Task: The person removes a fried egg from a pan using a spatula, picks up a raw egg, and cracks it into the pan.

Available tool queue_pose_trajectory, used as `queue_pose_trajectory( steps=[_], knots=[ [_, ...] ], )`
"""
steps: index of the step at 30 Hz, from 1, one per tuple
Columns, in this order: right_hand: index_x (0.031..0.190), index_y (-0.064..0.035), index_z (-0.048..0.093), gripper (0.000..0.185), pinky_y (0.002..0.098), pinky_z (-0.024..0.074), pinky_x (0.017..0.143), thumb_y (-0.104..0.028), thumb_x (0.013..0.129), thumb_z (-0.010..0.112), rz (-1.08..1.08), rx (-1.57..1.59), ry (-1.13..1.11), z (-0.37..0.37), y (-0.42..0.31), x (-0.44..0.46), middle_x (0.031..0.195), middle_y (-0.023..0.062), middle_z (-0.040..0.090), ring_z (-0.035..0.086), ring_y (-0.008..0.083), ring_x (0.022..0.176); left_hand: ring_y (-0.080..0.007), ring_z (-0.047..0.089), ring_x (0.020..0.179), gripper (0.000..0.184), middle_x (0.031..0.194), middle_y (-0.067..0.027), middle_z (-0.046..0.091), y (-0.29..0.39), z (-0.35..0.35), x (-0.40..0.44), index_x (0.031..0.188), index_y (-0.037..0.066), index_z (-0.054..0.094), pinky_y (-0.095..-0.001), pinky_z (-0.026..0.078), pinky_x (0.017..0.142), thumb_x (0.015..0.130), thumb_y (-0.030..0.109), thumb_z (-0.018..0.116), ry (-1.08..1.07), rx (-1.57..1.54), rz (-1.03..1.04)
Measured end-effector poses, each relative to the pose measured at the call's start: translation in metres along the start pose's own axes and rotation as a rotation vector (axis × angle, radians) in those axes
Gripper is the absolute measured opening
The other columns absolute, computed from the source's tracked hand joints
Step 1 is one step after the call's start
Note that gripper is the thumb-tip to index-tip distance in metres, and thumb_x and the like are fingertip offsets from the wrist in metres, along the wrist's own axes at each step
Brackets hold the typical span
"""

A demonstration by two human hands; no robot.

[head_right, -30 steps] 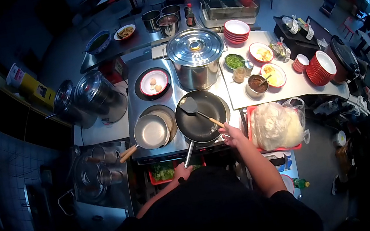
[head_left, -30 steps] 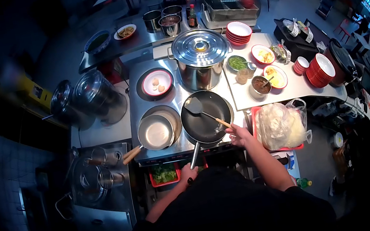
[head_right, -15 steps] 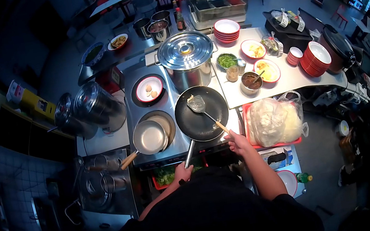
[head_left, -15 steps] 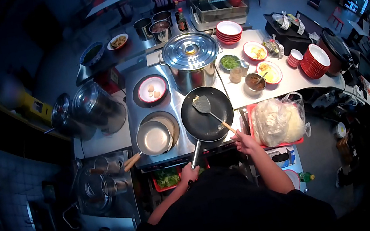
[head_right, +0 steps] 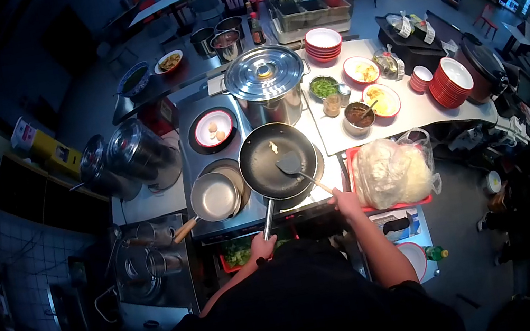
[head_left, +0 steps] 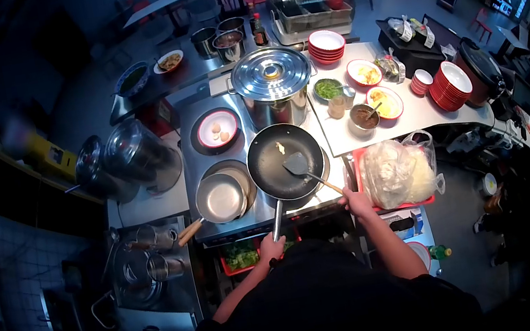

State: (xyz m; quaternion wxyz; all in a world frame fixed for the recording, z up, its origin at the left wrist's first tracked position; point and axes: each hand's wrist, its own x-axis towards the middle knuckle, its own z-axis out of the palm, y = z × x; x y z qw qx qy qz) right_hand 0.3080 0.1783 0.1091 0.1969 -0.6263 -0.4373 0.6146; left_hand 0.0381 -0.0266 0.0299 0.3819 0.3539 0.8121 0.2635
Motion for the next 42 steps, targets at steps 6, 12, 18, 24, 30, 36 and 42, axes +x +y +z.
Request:
queue_pose_trajectory(
  steps=[6, 12, 18, 24, 30, 36, 42],
  knots=[
    [0.072, -0.003, 0.07, 0.049, 0.0284, 0.0315, 0.044, -0.043, 0.096, 0.057, -0.022, 0.044, 0.011, 0.05, -0.008, 0.012, 0.056, 0.0043, 0.054, 0.044, 0.0116, 0.047, -0.0438, 0.066, 0.085, 0.035, 0.081, -0.0239, 0.066, 0.003, 0.002, -0.008, 0.086, 0.001, 0.061, -0.0508, 0.051, 0.071, 0.083, 0.034, 0.07, 0.002, 0.054, 0.05],
    [0.075, -0.0038, 0.069, 0.048, 0.0272, 0.0308, 0.043, -0.044, 0.098, 0.056, -0.003, 0.097, 0.0, 0.064, -0.016, 0.016, 0.057, 0.0017, 0.052, 0.042, 0.0097, 0.047, -0.0441, 0.065, 0.086, 0.034, 0.083, -0.0239, 0.067, 0.01, -0.001, -0.016, 0.088, 0.0, 0.061, -0.0511, 0.051, 0.072, 0.084, 0.033, 0.069, -0.023, 0.109, 0.105],
    [0.081, -0.0054, 0.069, 0.048, 0.023, 0.0318, 0.045, -0.047, 0.099, 0.054, 0.029, 0.239, -0.157, 0.052, -0.002, 0.019, 0.058, -0.0018, 0.048, 0.042, 0.0082, 0.049, -0.0433, 0.066, 0.086, 0.034, 0.084, -0.0241, 0.067, 0.003, 0.001, -0.015, 0.089, 0.0, 0.063, -0.0503, 0.051, 0.072, 0.083, 0.033, 0.069, -0.01, 0.111, 0.147],
    [0.082, -0.0058, 0.068, 0.047, 0.0213, 0.0335, 0.047, -0.046, 0.101, 0.052, 0.031, 0.233, -0.194, 0.034, 0.006, 0.004, 0.06, -0.0034, 0.048, 0.041, 0.0076, 0.049, -0.0399, 0.067, 0.081, 0.035, 0.079, -0.0221, 0.067, -0.002, 0.006, -0.009, 0.088, -0.001, 0.063, -0.0472, 0.051, 0.071, 0.082, 0.033, 0.07, -0.055, 0.078, 0.137],
    [0.084, -0.0054, 0.068, 0.046, 0.0213, 0.0345, 0.047, -0.044, 0.101, 0.051, 0.059, 0.21, -0.141, -0.004, 0.008, -0.023, 0.063, -0.0024, 0.052, 0.043, 0.0067, 0.052, -0.0259, 0.064, 0.059, 0.029, 0.064, -0.0126, 0.062, 0.009, 0.009, -0.006, 0.081, 0.001, 0.058, -0.0404, 0.049, 0.054, 0.085, 0.028, 0.069, -0.12, -0.031, 0.093],
    [0.085, -0.0046, 0.064, 0.045, 0.0232, 0.0358, 0.049, -0.042, 0.103, 0.048, -0.01, 0.316, -0.097, -0.073, 0.0, -0.038, 0.065, -0.0013, 0.054, 0.046, 0.0077, 0.057, -0.0152, 0.054, 0.041, 0.024, 0.056, -0.0049, 0.056, 0.018, 0.013, -0.001, 0.08, 0.005, 0.054, -0.0316, 0.041, 0.039, 0.091, 0.022, 0.067, -0.283, -0.305, -0.087],
    [0.089, -0.0061, 0.061, 0.041, 0.0235, 0.0356, 0.05, -0.044, 0.102, 0.051, -0.077, 0.409, 0.037, -0.141, -0.062, -0.036, 0.078, 0.001, 0.059, 0.045, 0.0087, 0.058, -0.0143, 0.053, 0.041, 0.024, 0.056, -0.0049, 0.056, 0.006, 0.029, 0.012, 0.083, 0.006, 0.053, -0.0307, 0.041, 0.038, 0.092, 0.023, 0.066, -0.288, -0.246, -0.093]
  ],
)
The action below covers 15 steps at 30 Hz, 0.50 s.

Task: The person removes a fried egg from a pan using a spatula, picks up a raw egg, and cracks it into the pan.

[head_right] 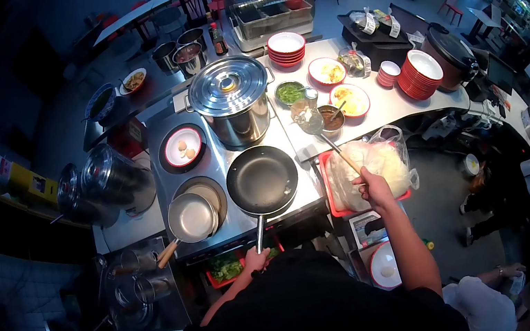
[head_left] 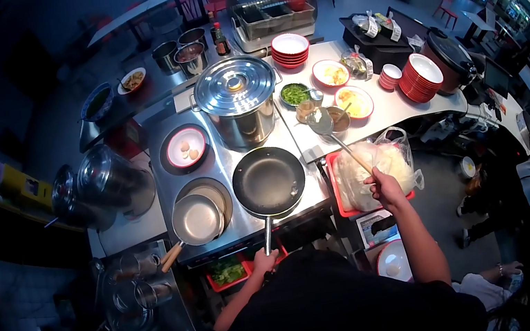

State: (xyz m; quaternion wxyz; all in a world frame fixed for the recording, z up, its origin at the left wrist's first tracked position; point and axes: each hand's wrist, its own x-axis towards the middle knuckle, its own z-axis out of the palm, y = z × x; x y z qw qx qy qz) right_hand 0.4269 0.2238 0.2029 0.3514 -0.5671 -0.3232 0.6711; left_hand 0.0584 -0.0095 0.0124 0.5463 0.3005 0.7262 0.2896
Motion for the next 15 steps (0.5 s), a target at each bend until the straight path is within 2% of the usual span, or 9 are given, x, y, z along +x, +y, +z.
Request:
queue_pose_trajectory(
  steps=[4, 8, 9, 10, 12, 14, 15],
  knots=[
    [0.1, -0.0065, 0.059, 0.036, 0.0219, 0.0372, 0.047, -0.041, 0.102, 0.052, -0.079, 0.038, 0.051, -0.018, -0.059, 0.032, 0.084, 0.0031, 0.064, 0.046, 0.0078, 0.056, -0.0161, 0.054, 0.04, 0.027, 0.055, -0.0049, 0.055, -0.003, 0.004, 0.002, 0.079, 0.005, 0.054, -0.0327, 0.043, 0.038, 0.089, 0.026, 0.069, 0.04, -0.013, -0.015],
    [0.089, -0.0075, 0.062, 0.039, 0.0217, 0.033, 0.048, -0.043, 0.101, 0.053, -0.102, 0.012, 0.058, -0.048, -0.113, 0.105, 0.079, 0.0011, 0.062, 0.045, 0.0071, 0.058, -0.0154, 0.052, 0.039, 0.027, 0.054, -0.0039, 0.053, -0.01, 0.002, 0.005, 0.079, 0.005, 0.053, -0.0317, 0.042, 0.038, 0.089, 0.026, 0.068, 0.008, -0.067, -0.006],
    [0.081, -0.0073, 0.062, 0.044, 0.0223, 0.0317, 0.048, -0.045, 0.101, 0.053, -0.095, -0.014, 0.109, -0.051, -0.127, 0.126, 0.073, 0.0005, 0.059, 0.044, 0.0073, 0.055, -0.0151, 0.052, 0.039, 0.027, 0.054, -0.0036, 0.053, -0.013, 0.002, 0.007, 0.079, 0.006, 0.053, -0.0316, 0.042, 0.038, 0.089, 0.026, 0.068, 0.0, -0.108, -0.016],
    [0.079, -0.007, 0.064, 0.047, 0.022, 0.0302, 0.048, -0.048, 0.099, 0.053, -0.061, -0.127, 0.12, -0.059, -0.143, 0.147, 0.067, -0.0013, 0.056, 0.041, 0.0066, 0.053, -0.0148, 0.052, 0.039, 0.027, 0.054, -0.0034, 0.052, -0.019, 0.003, 0.008, 0.079, 0.006, 0.053, -0.0315, 0.041, 0.037, 0.089, 0.026, 0.068, -0.007, -0.149, -0.03],
    [0.084, -0.0023, 0.068, 0.051, 0.0272, 0.0401, 0.05, -0.051, 0.096, 0.057, -0.181, -0.422, 0.297, -0.062, -0.168, 0.203, 0.059, 0.0042, 0.055, 0.053, 0.0124, 0.055, -0.0132, 0.051, 0.039, 0.026, 0.055, -0.003, 0.053, -0.027, 0.004, 0.015, 0.079, 0.006, 0.054, -0.031, 0.04, 0.037, 0.09, 0.025, 0.068, 0.044, -0.099, -0.006],
    [0.088, -0.0008, 0.069, 0.05, 0.0389, 0.0504, 0.06, -0.049, 0.095, 0.057, -0.567, -0.847, 0.461, -0.066, -0.177, 0.266, 0.064, 0.0128, 0.061, 0.065, 0.0255, 0.066, -0.0124, 0.051, 0.04, 0.026, 0.055, -0.0025, 0.053, -0.026, 0.005, 0.009, 0.079, 0.006, 0.054, -0.0305, 0.039, 0.036, 0.09, 0.025, 0.068, 0.094, -0.024, 0.011],
    [0.09, -0.0004, 0.069, 0.048, 0.0432, 0.0517, 0.067, -0.047, 0.095, 0.057, -0.632, -1.049, 0.598, -0.062, -0.181, 0.289, 0.071, 0.0164, 0.063, 0.067, 0.0315, 0.075, -0.0115, 0.05, 0.04, 0.024, 0.055, -0.0019, 0.053, 0.004, 0.002, -0.004, 0.08, 0.006, 0.056, -0.0295, 0.039, 0.037, 0.091, 0.024, 0.068, 0.051, -0.115, -0.088]
  ],
)
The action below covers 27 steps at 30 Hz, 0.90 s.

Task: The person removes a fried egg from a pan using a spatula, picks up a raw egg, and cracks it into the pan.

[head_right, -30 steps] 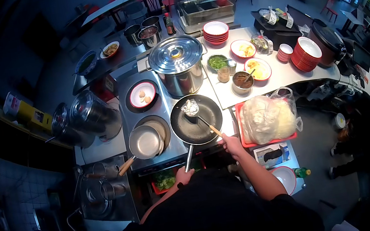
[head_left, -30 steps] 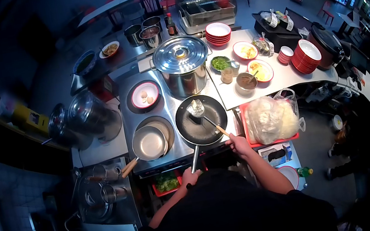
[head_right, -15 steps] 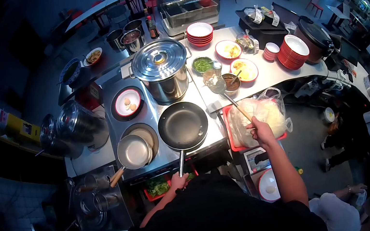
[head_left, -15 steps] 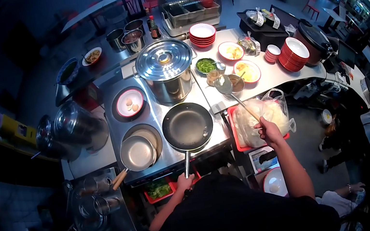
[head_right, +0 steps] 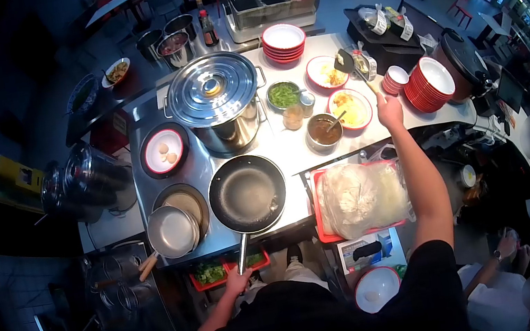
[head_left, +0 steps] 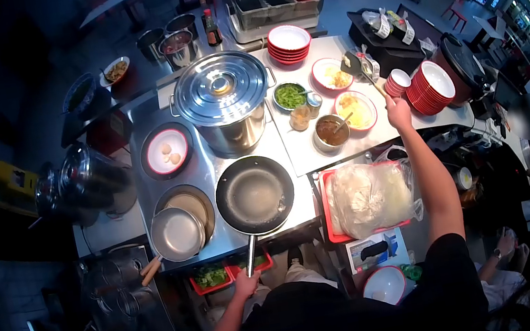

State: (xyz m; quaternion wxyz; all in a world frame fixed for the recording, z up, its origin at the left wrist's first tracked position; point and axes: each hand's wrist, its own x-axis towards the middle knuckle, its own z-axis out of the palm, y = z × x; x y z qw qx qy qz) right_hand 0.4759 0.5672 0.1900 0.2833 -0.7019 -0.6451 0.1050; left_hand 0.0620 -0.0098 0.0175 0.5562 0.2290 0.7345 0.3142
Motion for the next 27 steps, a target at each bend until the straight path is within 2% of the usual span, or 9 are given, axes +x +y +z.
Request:
queue_pose_trajectory(
  steps=[1, 3, 6, 10, 15, 20, 25, 26, 27],
  knots=[
    [0.092, 0.0, 0.068, 0.045, 0.0476, 0.053, 0.074, -0.044, 0.095, 0.057, -0.072, -0.223, 0.094, 0.016, -0.003, 0.01, 0.079, 0.02, 0.066, 0.069, 0.0375, 0.083, -0.0108, 0.049, 0.041, 0.023, 0.055, -0.0014, 0.052, -0.008, -0.001, 0.005, 0.08, 0.006, 0.056, -0.0289, 0.038, 0.037, 0.091, 0.023, 0.067, -0.024, -0.022, 0.015],
    [0.092, -0.0007, 0.068, 0.039, 0.0477, 0.0539, 0.075, -0.039, 0.095, 0.058, -0.134, -0.424, 0.076, 0.025, -0.027, 0.013, 0.093, 0.0201, 0.068, 0.068, 0.0388, 0.087, -0.0106, 0.049, 0.041, 0.022, 0.056, -0.0011, 0.052, -0.007, -0.001, 0.005, 0.08, 0.006, 0.055, -0.029, 0.038, 0.037, 0.092, 0.022, 0.067, -0.032, -0.005, -0.005],
    [0.091, -0.0011, 0.067, 0.033, 0.0461, 0.0543, 0.074, -0.033, 0.095, 0.059, -0.268, -0.512, 0.078, 0.044, -0.037, 0.023, 0.098, 0.0171, 0.066, 0.067, 0.0366, 0.086, -0.0118, 0.049, 0.041, 0.023, 0.056, -0.0012, 0.052, -0.007, -0.002, 0.007, 0.082, 0.006, 0.056, -0.03, 0.039, 0.037, 0.09, 0.024, 0.068, -0.029, -0.018, -0.023],
    [0.09, -0.0008, 0.064, 0.03, 0.0464, 0.0536, 0.073, -0.029, 0.096, 0.058, -0.392, -0.503, 0.155, 0.043, -0.049, 0.026, 0.096, 0.016, 0.064, 0.066, 0.0357, 0.086, -0.0127, 0.051, 0.041, 0.024, 0.057, -0.0023, 0.053, -0.012, 0.001, 0.011, 0.082, 0.007, 0.056, -0.031, 0.04, 0.038, 0.089, 0.025, 0.069, 0.001, 0.051, -0.075],
    [0.09, 0.0004, 0.063, 0.032, 0.0486, 0.0518, 0.073, -0.03, 0.097, 0.057, -0.31, -0.338, 0.194, 0.023, -0.061, 0.012, 0.096, 0.0191, 0.063, 0.064, 0.0388, 0.086, -0.0133, 0.053, 0.042, 0.026, 0.058, -0.0033, 0.055, -0.02, 0.0, 0.016, 0.081, 0.007, 0.055, -0.0314, 0.042, 0.04, 0.089, 0.027, 0.069, 0.006, 0.105, 0.022],
    [0.086, 0.0024, 0.061, 0.033, 0.0465, 0.0472, 0.07, -0.028, 0.097, 0.058, -0.271, -0.151, 0.178, -0.033, -0.086, -0.075, 0.089, 0.0207, 0.06, 0.06, 0.0408, 0.08, -0.0137, 0.053, 0.041, 0.03, 0.057, -0.0033, 0.055, -0.016, -0.002, 0.012, 0.08, 0.007, 0.054, -0.0316, 0.042, 0.04, 0.09, 0.031, 0.069, -0.043, 0.056, -0.036],
    [0.081, 0.0036, 0.062, 0.033, 0.0365, 0.0445, 0.067, -0.025, 0.098, 0.058, -0.121, 0.408, -0.018, -0.065, -0.1, -0.243, 0.073, 0.0141, 0.059, 0.057, 0.0246, 0.07, -0.0145, 0.052, 0.039, 0.036, 0.055, -0.0034, 0.055, -0.032, -0.009, 0.027, 0.077, 0.007, 0.053, -0.0312, 0.04, 0.039, 0.09, 0.036, 0.07, -0.186, -0.002, -0.035],
    [0.083, 0.0013, 0.066, 0.033, 0.0331, 0.0438, 0.064, -0.027, 0.099, 0.057, -0.074, 0.502, -0.068, -0.062, -0.102, -0.281, 0.072, 0.0091, 0.059, 0.056, 0.0156, 0.069, -0.0138, 0.052, 0.041, 0.036, 0.056, -0.0031, 0.055, -0.029, -0.013, 0.027, 0.076, 0.007, 0.054, -0.0304, 0.04, 0.04, 0.09, 0.036, 0.071, -0.188, 0.029, -0.028],
    [0.081, -0.002, 0.068, 0.037, 0.0273, 0.0397, 0.057, -0.032, 0.1, 0.055, 0.148, 0.533, -0.228, -0.051, -0.089, -0.315, 0.067, 0.0015, 0.057, 0.05, 0.0092, 0.061, -0.0132, 0.053, 0.042, 0.036, 0.056, -0.0027, 0.055, -0.025, -0.014, 0.027, 0.076, 0.008, 0.055, -0.0296, 0.04, 0.041, 0.09, 0.036, 0.071, -0.191, 0.059, -0.02]
  ],
)
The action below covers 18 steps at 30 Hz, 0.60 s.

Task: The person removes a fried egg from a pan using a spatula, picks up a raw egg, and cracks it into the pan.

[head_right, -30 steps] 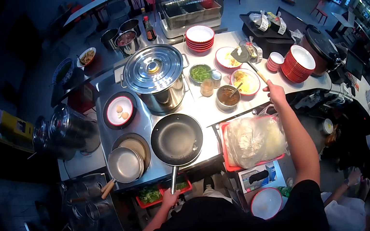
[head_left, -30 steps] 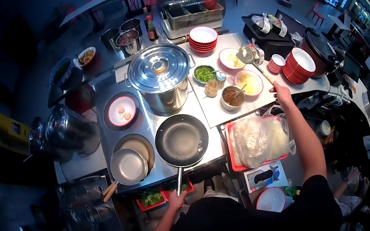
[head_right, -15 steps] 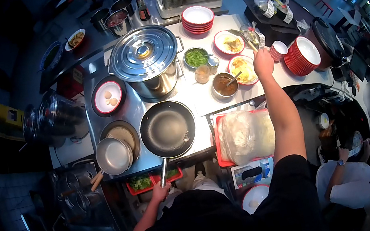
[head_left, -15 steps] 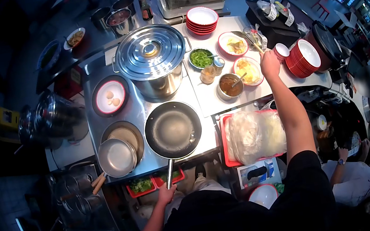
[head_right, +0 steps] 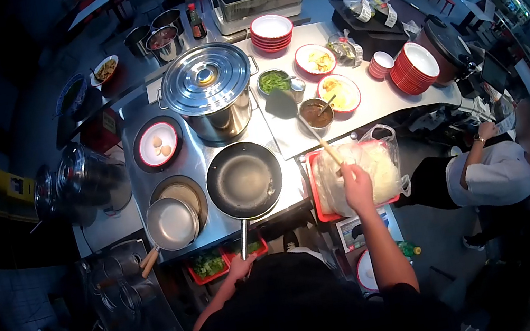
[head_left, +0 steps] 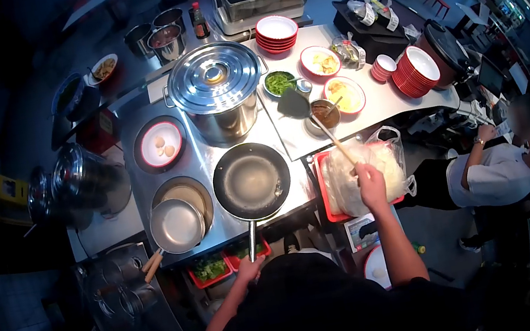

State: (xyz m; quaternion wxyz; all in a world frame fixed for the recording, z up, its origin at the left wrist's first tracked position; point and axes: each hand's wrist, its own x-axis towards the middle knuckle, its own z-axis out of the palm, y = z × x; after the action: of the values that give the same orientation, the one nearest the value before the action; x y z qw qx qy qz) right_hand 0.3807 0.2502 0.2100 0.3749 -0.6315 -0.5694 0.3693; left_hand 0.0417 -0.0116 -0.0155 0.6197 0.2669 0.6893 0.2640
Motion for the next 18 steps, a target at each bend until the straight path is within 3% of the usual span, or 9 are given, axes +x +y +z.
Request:
queue_pose_trajectory(
  steps=[2, 4, 8, 12, 18],
  knots=[
    [0.083, -0.0035, 0.067, 0.04, 0.023, 0.0373, 0.053, -0.036, 0.102, 0.054, 0.232, 0.248, -0.133, 0.032, 0.056, -0.052, 0.065, -0.0015, 0.056, 0.048, 0.0071, 0.056, -0.0118, 0.054, 0.046, 0.036, 0.057, -0.0018, 0.056, -0.002, -0.002, 0.008, 0.075, 0.008, 0.056, -0.0281, 0.04, 0.044, 0.09, 0.037, 0.072, -0.015, 0.026, 0.03],
    [0.081, -0.0051, 0.067, 0.041, 0.0227, 0.0379, 0.052, -0.037, 0.102, 0.052, 0.358, 0.237, -0.18, 0.057, 0.04, -0.102, 0.067, -0.0009, 0.059, 0.049, 0.0065, 0.055, -0.0103, 0.054, 0.051, 0.036, 0.059, -0.0005, 0.056, -0.026, -0.008, 0.023, 0.074, 0.009, 0.058, -0.0267, 0.041, 0.048, 0.089, 0.038, 0.072, -0.042, 0.025, 0.067],
    [0.078, -0.0047, 0.069, 0.046, 0.0259, 0.0408, 0.053, -0.042, 0.1, 0.054, 0.597, 0.197, -0.289, 0.099, 0.076, -0.139, 0.071, 0.0018, 0.064, 0.052, 0.0092, 0.055, -0.009, 0.051, 0.056, 0.033, 0.062, 0.0012, 0.056, -0.002, -0.016, 0.009, 0.071, 0.011, 0.059, -0.026, 0.038, 0.052, 0.091, 0.035, 0.069, -0.11, -0.063, -0.027],
    [0.083, -0.0051, 0.069, 0.049, 0.0274, 0.0422, 0.053, -0.047, 0.1, 0.051, 0.646, 0.213, -0.412, 0.14, 0.097, -0.139, 0.077, 0.0042, 0.066, 0.057, 0.0114, 0.057, -0.0123, 0.057, 0.054, 0.026, 0.068, -0.0015, 0.059, -0.001, -0.026, 0.015, 0.084, 0.007, 0.058, -0.0281, 0.046, 0.051, 0.092, 0.03, 0.07, -0.206, -0.119, 0.001],
    [0.096, -0.0052, 0.065, 0.049, 0.0274, 0.0405, 0.045, -0.052, 0.099, 0.05, 0.775, 0.347, -0.318, 0.177, 0.118, -0.134, 0.086, 0.004, 0.065, 0.058, 0.0122, 0.055, -0.014, 0.06, 0.057, 0.023, 0.072, -0.0021, 0.058, 0.01, -0.033, 0.009, 0.094, 0.01, 0.052, -0.0285, 0.049, 0.051, 0.095, 0.028, 0.067, -0.238, -0.117, -0.054]
  ],
)
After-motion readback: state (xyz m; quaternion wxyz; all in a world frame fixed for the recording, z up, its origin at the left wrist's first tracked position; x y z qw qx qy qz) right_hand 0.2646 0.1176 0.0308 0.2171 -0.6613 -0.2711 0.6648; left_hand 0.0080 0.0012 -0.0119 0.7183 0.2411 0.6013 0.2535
